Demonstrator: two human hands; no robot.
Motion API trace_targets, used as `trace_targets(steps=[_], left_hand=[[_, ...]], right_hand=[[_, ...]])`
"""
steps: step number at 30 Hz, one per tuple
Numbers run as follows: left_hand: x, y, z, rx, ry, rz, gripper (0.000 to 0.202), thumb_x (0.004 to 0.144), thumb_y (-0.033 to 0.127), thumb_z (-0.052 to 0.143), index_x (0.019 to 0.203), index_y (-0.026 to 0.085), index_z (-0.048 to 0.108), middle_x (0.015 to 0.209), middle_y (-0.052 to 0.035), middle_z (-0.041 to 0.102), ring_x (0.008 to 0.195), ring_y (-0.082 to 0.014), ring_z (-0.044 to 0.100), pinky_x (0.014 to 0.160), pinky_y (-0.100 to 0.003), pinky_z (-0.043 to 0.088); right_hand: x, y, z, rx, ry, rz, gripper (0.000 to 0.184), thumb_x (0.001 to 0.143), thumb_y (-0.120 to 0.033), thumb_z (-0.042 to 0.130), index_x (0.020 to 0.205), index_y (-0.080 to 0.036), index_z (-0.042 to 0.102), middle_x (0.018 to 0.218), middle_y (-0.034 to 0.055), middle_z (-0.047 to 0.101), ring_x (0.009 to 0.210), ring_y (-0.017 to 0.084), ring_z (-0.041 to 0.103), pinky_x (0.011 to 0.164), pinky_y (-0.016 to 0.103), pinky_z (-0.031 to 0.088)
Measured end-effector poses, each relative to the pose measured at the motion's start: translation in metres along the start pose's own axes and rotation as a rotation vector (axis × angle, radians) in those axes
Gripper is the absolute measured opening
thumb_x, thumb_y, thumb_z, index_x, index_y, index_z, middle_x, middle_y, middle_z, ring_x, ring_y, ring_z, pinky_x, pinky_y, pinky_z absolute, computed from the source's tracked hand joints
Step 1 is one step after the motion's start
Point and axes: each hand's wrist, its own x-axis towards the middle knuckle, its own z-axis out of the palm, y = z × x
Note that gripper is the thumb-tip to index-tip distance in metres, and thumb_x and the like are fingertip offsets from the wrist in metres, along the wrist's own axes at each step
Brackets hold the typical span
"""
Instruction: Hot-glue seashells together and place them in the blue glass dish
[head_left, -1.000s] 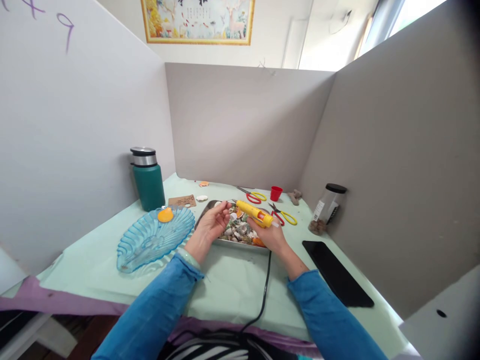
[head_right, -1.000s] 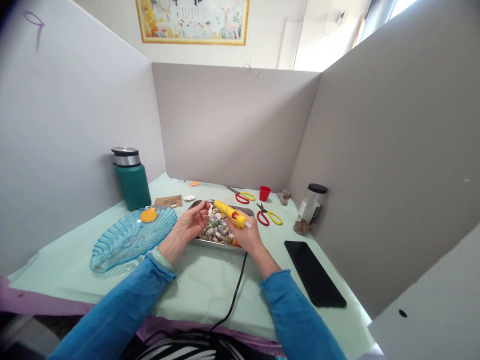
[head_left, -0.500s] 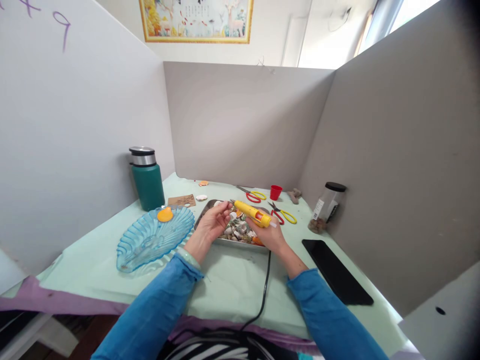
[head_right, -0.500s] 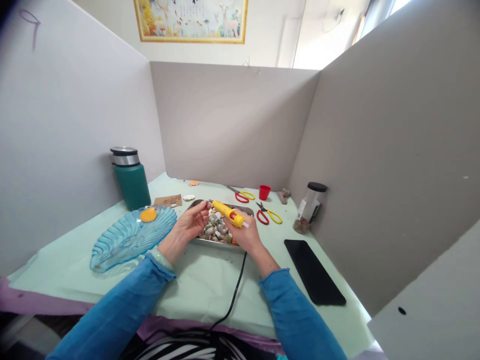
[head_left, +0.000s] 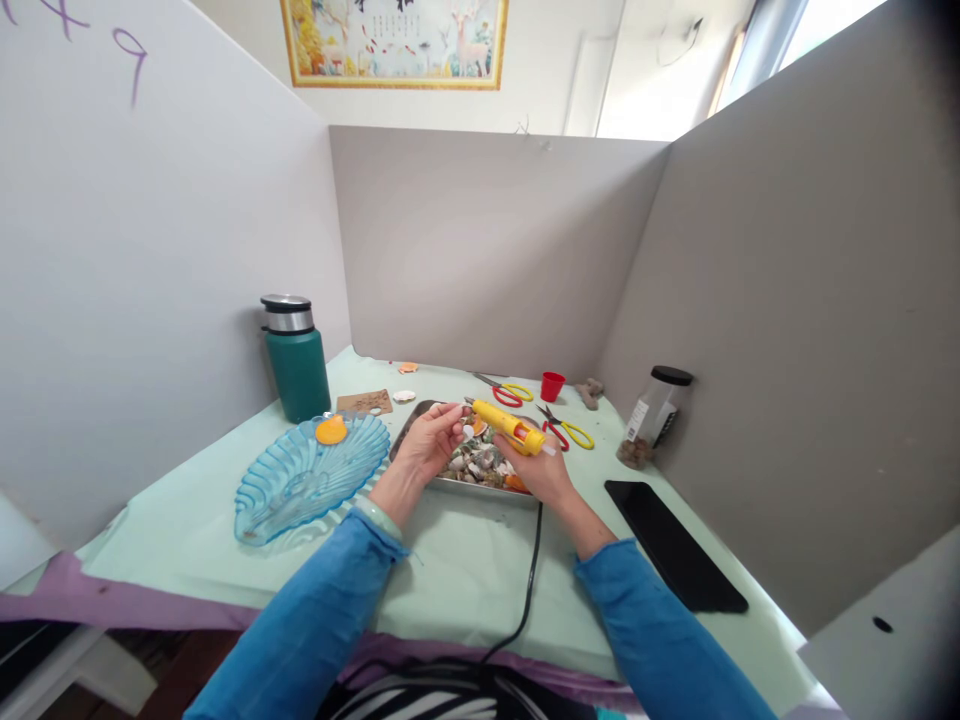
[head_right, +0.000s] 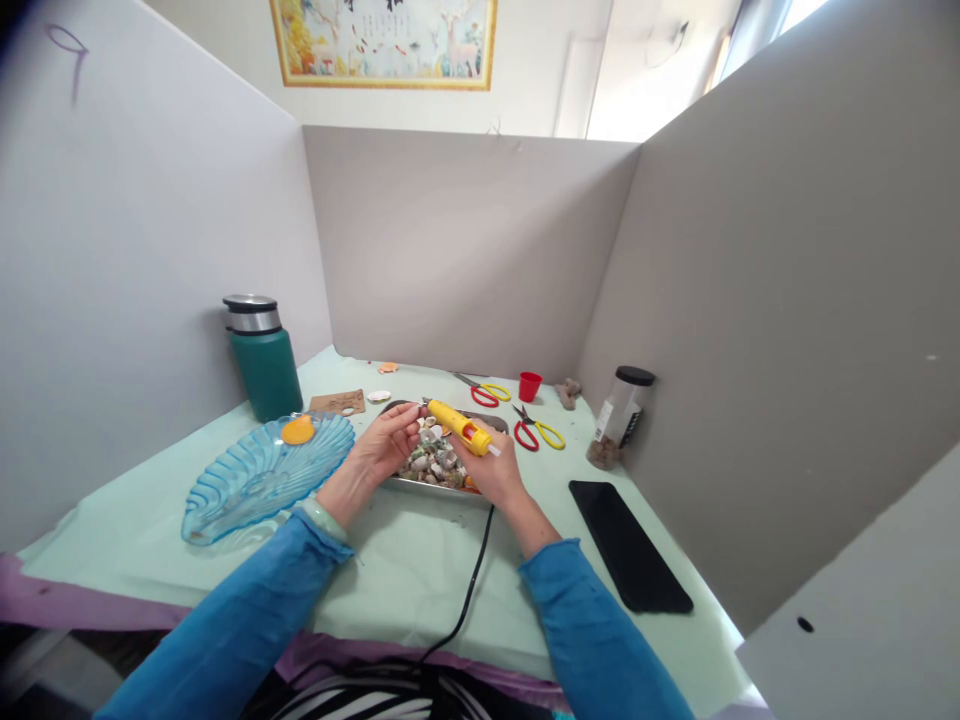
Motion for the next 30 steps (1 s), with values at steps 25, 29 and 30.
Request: trace_targets(steps=[25,29,30], left_hand=[[0.005,-0.007,-0.005,0.045,0.005,0.105,0.029,0.057,0.013,0.089,0.076,0.011,0.067,0.059,0.0037,0.062,0.049,-0.0048,0.056,0.049,-0.017,0.046],[0.005,-0.007,-0.005,0.041,0.009,0.110,0.027,0.059,0.012,0.088,0.076,0.011,0.067,0.065,0.0016,0.066,0.049,-0.0039,0.055,0.050,-0.017,0.047],[0.005,-0.007,-0.004,0.042,0.011,0.112,0.027,0.059,0.011,0.088,0.076,0.010,0.067,0.067,0.0007,0.067,0.049,-0.0035,0.055,0.050,-0.017,0.047]], right_hand=[[0.000,-0.005,0.000,0.017,-0.031,0.030,0.027,0.077,-0.046,0.069,0.079,-0.019,0.066,0.066,-0.0001,0.059,0.059,0.016,0.051,0.057,0.028,0.041],[0.000,-0.003,0.000,0.019,-0.016,0.020,0.027,0.079,-0.045,0.068,0.084,-0.019,0.067,0.068,0.0005,0.061,0.061,0.016,0.053,0.058,0.028,0.043],[0.001,-0.003,0.000,0.021,-0.008,0.020,0.027,0.080,-0.045,0.068,0.085,-0.018,0.067,0.069,0.0009,0.062,0.062,0.017,0.054,0.058,0.028,0.043]])
